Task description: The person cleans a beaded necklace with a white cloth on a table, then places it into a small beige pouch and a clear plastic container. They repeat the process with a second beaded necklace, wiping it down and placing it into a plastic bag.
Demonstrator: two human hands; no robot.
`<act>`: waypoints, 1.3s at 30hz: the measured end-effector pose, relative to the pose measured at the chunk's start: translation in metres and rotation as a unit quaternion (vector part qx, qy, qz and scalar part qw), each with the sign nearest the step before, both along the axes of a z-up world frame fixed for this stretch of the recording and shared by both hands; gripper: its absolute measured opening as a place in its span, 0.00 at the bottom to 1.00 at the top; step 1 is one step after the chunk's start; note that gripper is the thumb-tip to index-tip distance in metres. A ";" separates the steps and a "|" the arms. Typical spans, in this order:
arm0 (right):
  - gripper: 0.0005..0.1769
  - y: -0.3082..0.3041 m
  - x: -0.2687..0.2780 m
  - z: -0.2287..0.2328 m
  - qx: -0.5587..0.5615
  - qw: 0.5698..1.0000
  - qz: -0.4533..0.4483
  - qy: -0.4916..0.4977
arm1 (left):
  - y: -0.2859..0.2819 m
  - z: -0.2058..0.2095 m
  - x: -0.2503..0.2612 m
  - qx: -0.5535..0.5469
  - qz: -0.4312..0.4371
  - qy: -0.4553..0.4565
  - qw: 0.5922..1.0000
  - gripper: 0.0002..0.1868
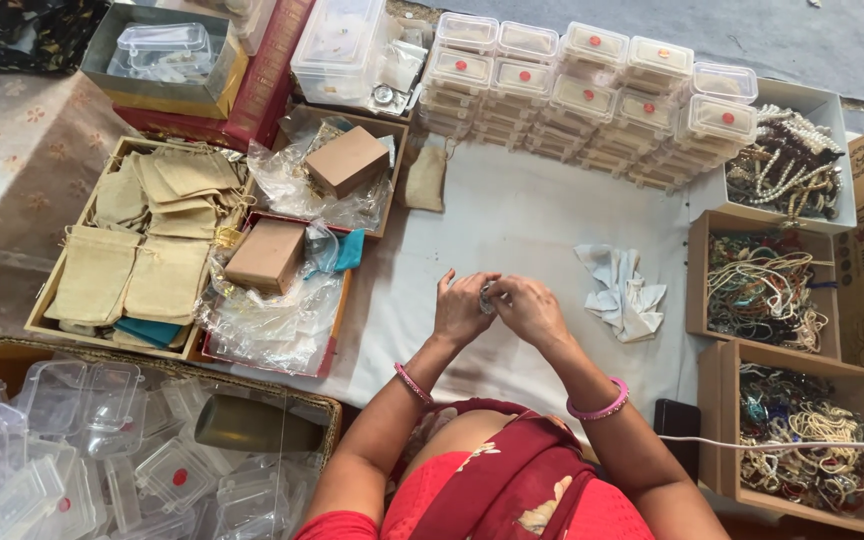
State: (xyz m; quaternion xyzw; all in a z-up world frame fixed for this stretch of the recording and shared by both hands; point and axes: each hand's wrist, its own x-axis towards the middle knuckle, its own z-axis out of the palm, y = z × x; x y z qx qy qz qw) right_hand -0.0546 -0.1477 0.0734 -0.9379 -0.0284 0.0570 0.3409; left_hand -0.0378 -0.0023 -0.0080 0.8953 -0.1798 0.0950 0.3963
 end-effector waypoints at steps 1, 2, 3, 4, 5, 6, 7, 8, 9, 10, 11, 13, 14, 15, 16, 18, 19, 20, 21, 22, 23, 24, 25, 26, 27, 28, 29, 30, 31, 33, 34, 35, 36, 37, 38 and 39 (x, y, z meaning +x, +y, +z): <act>0.09 0.001 -0.003 0.003 0.000 1.000 0.001 -0.001 | 0.000 0.003 -0.002 0.000 0.001 -0.001 1.000 0.18; 0.08 0.002 -0.005 0.006 -0.028 0.998 0.026 -0.059 | 0.000 0.007 -0.003 -0.007 -0.002 0.000 1.000 0.19; 0.08 0.003 -0.006 0.009 -0.056 0.990 0.054 -0.118 | 0.001 0.011 -0.003 -0.014 -0.002 -0.001 1.000 0.20; 0.08 0.001 -0.007 0.009 -0.056 0.989 0.056 -0.121 | 0.002 0.016 -0.004 -0.015 0.000 -0.004 1.000 0.20; 0.09 0.000 -0.008 0.009 -0.002 0.990 0.047 -0.136 | 0.004 0.022 -0.004 -0.013 -0.001 0.006 1.000 0.21; 0.10 -0.001 -0.008 0.008 0.053 0.987 0.038 -0.150 | 0.006 0.027 -0.005 -0.012 -0.003 0.017 1.000 0.22; 0.10 -0.004 -0.010 0.005 0.052 0.986 0.044 -0.152 | 0.005 0.021 -0.004 -0.013 0.003 0.014 1.000 0.22; 0.10 -0.007 -0.012 0.002 0.055 0.984 0.050 -0.161 | 0.005 0.015 -0.004 -0.045 -0.006 -0.003 0.999 0.22; 0.10 -0.007 -0.012 0.000 0.060 0.982 0.059 -0.171 | 0.008 0.010 -0.001 -0.074 -0.013 -0.021 0.997 0.23; 0.10 -0.007 -0.015 -0.001 0.062 0.980 0.069 -0.174 | 0.005 0.016 0.000 -0.073 -0.004 -0.026 0.997 0.23; 0.10 -0.003 -0.018 -0.003 0.032 0.975 0.091 -0.203 | 0.007 0.020 -0.001 -0.065 0.000 -0.021 0.998 0.28; 0.10 0.003 -0.022 -0.013 0.009 0.963 0.135 -0.234 | 0.006 0.010 -0.005 -0.055 0.026 -0.020 0.998 0.33; 0.10 0.004 -0.022 -0.020 0.018 0.970 0.101 -0.222 | 0.003 -0.005 -0.005 -0.026 0.032 -0.025 0.999 0.36; 0.09 0.004 -0.023 -0.028 0.028 0.976 0.065 -0.207 | -0.001 -0.020 -0.006 0.005 0.037 -0.027 0.999 0.40; 0.09 0.002 -0.022 -0.028 0.034 0.974 0.087 -0.207 | 0.004 -0.013 -0.010 0.008 0.059 -0.027 0.998 0.40; 0.10 -0.005 -0.023 -0.032 0.030 0.971 0.053 -0.233 | 0.010 0.001 -0.019 -0.037 0.008 -0.028 0.999 0.72; 0.10 -0.004 -0.025 -0.022 0.035 0.970 0.066 -0.233 | 0.018 0.013 -0.026 -0.034 0.021 -0.030 0.999 0.72; 0.08 -0.005 -0.027 -0.013 0.021 0.964 0.049 -0.260 | 0.025 0.025 -0.033 -0.040 0.027 -0.033 0.998 0.75; 0.07 -0.008 -0.029 -0.002 0.006 0.957 0.026 -0.289 | 0.029 0.038 -0.039 -0.047 0.027 -0.038 0.998 0.78; 0.07 -0.017 -0.023 -0.010 0.010 0.956 0.033 -0.292 | 0.037 0.041 -0.042 -0.044 0.035 -0.042 0.998 0.78; 0.08 -0.025 -0.017 -0.018 -0.018 0.972 0.021 -0.234 | 0.045 0.044 -0.043 -0.055 0.040 -0.039 0.997 0.72; 0.08 -0.032 -0.012 -0.025 -0.047 0.984 0.009 -0.174 | 0.053 0.047 -0.045 -0.066 0.045 -0.036 0.996 0.67; 0.08 -0.042 -0.011 -0.036 -0.040 0.983 0.013 -0.180 | 0.066 0.045 -0.044 -0.060 0.049 -0.042 0.996 0.67; 0.10 -0.051 -0.010 -0.047 -0.066 0.989 -0.014 -0.129 | 0.080 0.044 -0.043 -0.078 0.066 -0.059 0.993 0.56; 0.13 -0.060 -0.002 -0.056 -0.092 0.992 -0.038 -0.081 | 0.093 0.044 -0.039 -0.097 0.083 -0.080 0.989 0.45; 0.13 -0.069 0.004 -0.063 -0.086 0.992 -0.033 -0.090 | 0.112 0.054 -0.030 -0.092 0.089 -0.090 0.988 0.45; 0.13 -0.081 0.004 -0.072 -0.074 0.991 -0.058 -0.095 | 0.129 0.062 -0.027 -0.089 0.137 -0.097 0.982 0.38; 0.14 -0.092 0.005 -0.082 -0.061 0.990 -0.084 -0.099 | 0.146 0.069 -0.025 -0.086 0.185 -0.104 0.973 0.30; 0.14 -0.097 0.012 -0.092 -0.058 0.990 -0.081 -0.104 | 0.167 0.070 -0.015 -0.084 0.188 -0.110 0.972 0.30; 0.19 -0.114 0.023 -0.112 -0.087 0.988 -0.122 -0.041 | 0.202 0.069 0.002 -0.098 0.294 -0.099 0.945 0.20; 0.19 -0.116 0.025 -0.116 -0.089 0.988 -0.122 -0.044 | 0.227 0.064 0.012 -0.101 0.295 -0.101 0.945 0.20; 0.20 -0.121 0.022 -0.120 -0.092 0.987 -0.129 -0.029 | 0.248 0.057 0.020 -0.031 0.316 -0.151 0.936 0.14; 0.21 -0.126 0.021 -0.124 -0.095 0.986 -0.136 -0.015 | 0.270 0.049 0.028 0.039 0.334 -0.200 0.920 0.08; 0.21 -0.126 0.021 -0.128 -0.097 0.986 -0.136 -0.016 | 0.285 0.047 0.035 0.037 0.335 -0.200 0.920 0.08; 0.21 -0.126 0.021 -0.132 -0.097 0.985 -0.144 -0.011 | 0.299 0.045 0.043 0.052 0.373 -0.151 0.914 0.11; 0.21 -0.125 0.021 -0.137 -0.095 0.984 -0.153 -0.005 | 0.315 0.043 0.051 0.067 0.408 -0.102 0.905 0.15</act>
